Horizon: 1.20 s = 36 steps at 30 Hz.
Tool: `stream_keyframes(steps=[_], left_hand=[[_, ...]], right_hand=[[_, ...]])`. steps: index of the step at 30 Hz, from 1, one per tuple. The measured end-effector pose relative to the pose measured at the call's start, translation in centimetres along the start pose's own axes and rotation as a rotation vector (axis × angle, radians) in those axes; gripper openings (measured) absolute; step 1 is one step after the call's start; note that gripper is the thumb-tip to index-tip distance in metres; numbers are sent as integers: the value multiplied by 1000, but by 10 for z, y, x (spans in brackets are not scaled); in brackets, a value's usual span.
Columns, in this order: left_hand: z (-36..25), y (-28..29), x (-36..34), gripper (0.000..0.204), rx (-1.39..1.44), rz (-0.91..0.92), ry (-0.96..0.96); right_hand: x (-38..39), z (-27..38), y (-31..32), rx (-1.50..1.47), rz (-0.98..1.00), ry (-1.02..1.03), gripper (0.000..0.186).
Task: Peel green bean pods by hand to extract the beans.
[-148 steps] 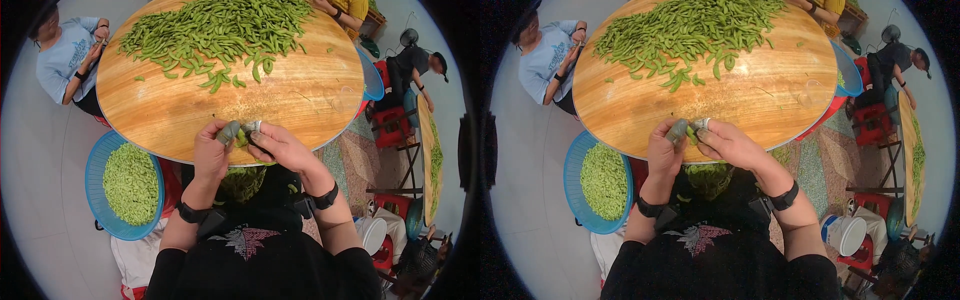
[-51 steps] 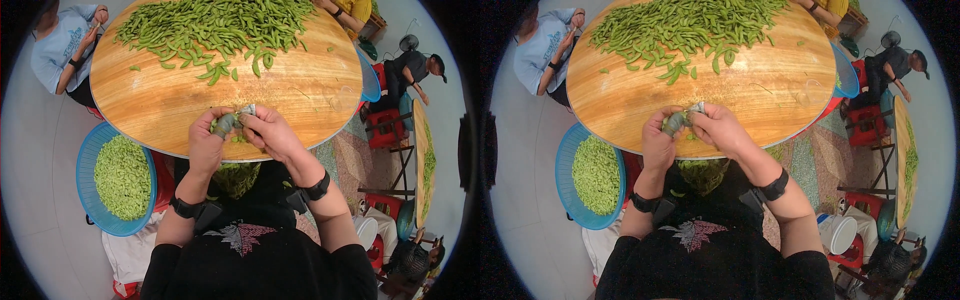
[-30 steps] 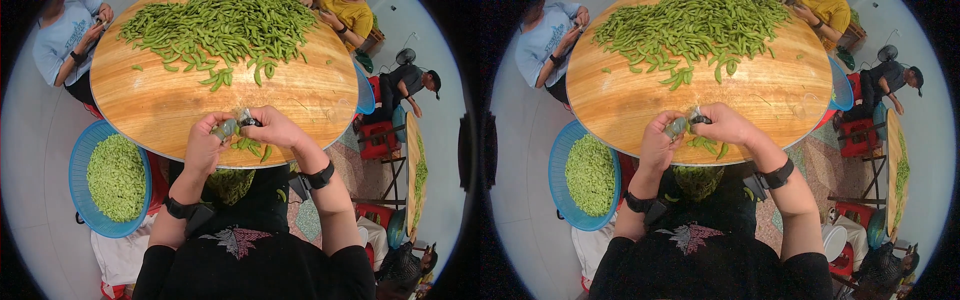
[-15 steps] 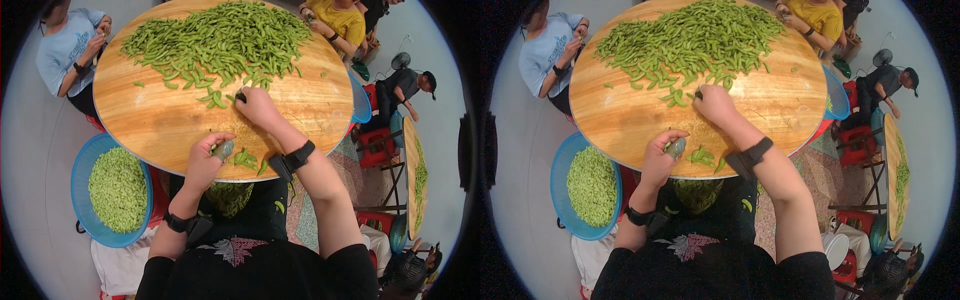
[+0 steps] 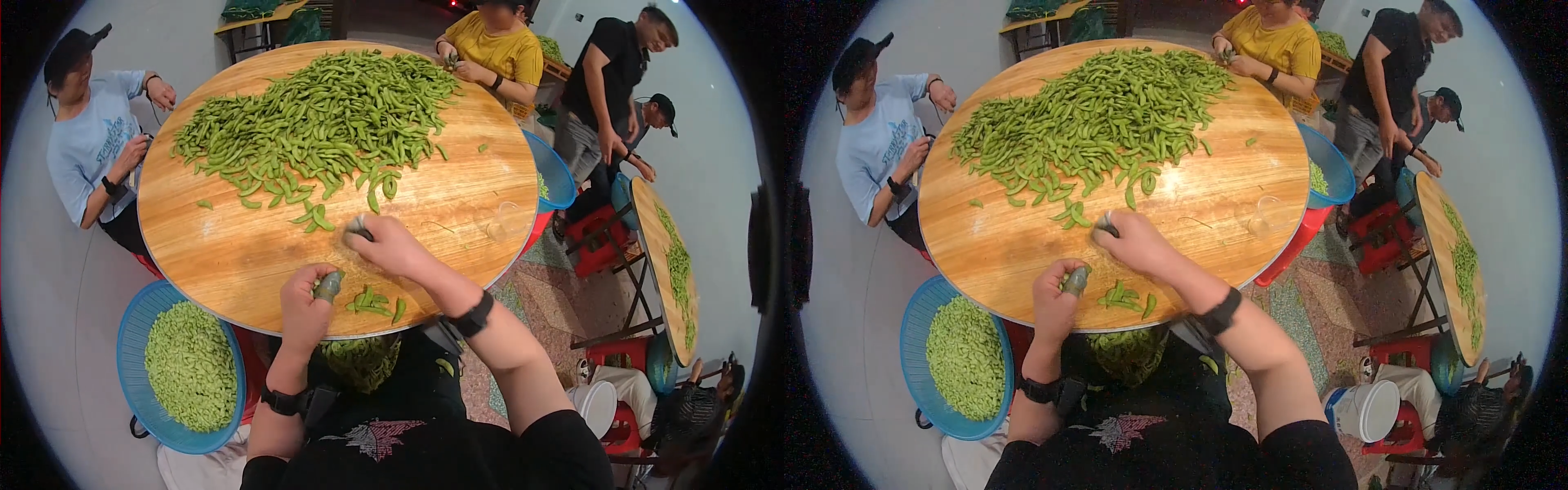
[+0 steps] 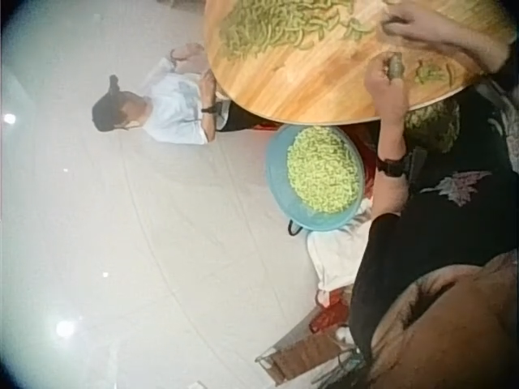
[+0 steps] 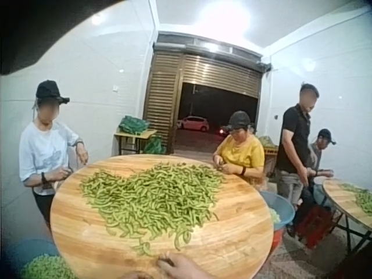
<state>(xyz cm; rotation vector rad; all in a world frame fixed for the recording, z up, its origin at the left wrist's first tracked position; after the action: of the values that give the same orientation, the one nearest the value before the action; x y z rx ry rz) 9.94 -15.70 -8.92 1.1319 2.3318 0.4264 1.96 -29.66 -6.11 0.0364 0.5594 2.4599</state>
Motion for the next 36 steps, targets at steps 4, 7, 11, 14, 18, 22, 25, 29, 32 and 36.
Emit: stream_keyframes(steps=[4,7,11,14,18,22,25,29,32,36], left_hand=[[7,-24,7,21,429,228,220],[7,-24,8,24,592,250,253],[16,-13,4,34,857,90,324],[11,-11,-1,37,981,23,370],[14,-25,-3,34,1115,139,442],[22,-29,4,22,1145,82,421],[18,-22,5,13,1099,12,363],[16,-21,9,12,926,-87,322],[8,-23,13,10,870,-86,323],[14,-31,15,13,1131,67,362]], right_hand=[[-40,-14,-21,463,-71,127,31],[-49,-15,-27,591,1,84,29],[-39,-11,-25,504,-48,201,23],[-15,-13,-20,-110,130,-108,17],[29,-3,-35,-714,277,-386,16],[47,-3,-40,-815,232,-419,18],[54,5,-40,-735,258,-316,22],[59,2,-40,-654,269,-304,23],[58,-3,-38,-412,197,-206,21],[67,-6,-40,-669,194,-272,18]])
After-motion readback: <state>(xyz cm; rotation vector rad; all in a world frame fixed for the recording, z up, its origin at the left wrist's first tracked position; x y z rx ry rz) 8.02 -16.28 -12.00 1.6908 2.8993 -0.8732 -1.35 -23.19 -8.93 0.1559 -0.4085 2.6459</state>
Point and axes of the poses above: each hand's wrist, its own x-axis away from the middle knuckle, its own y-axis out of the back of the hand, z = x × y, the point moved 7 cm from there along -x, towards the middle knuckle, and after that the axes turned 11 degrees about -x, right-handed, at the moved point
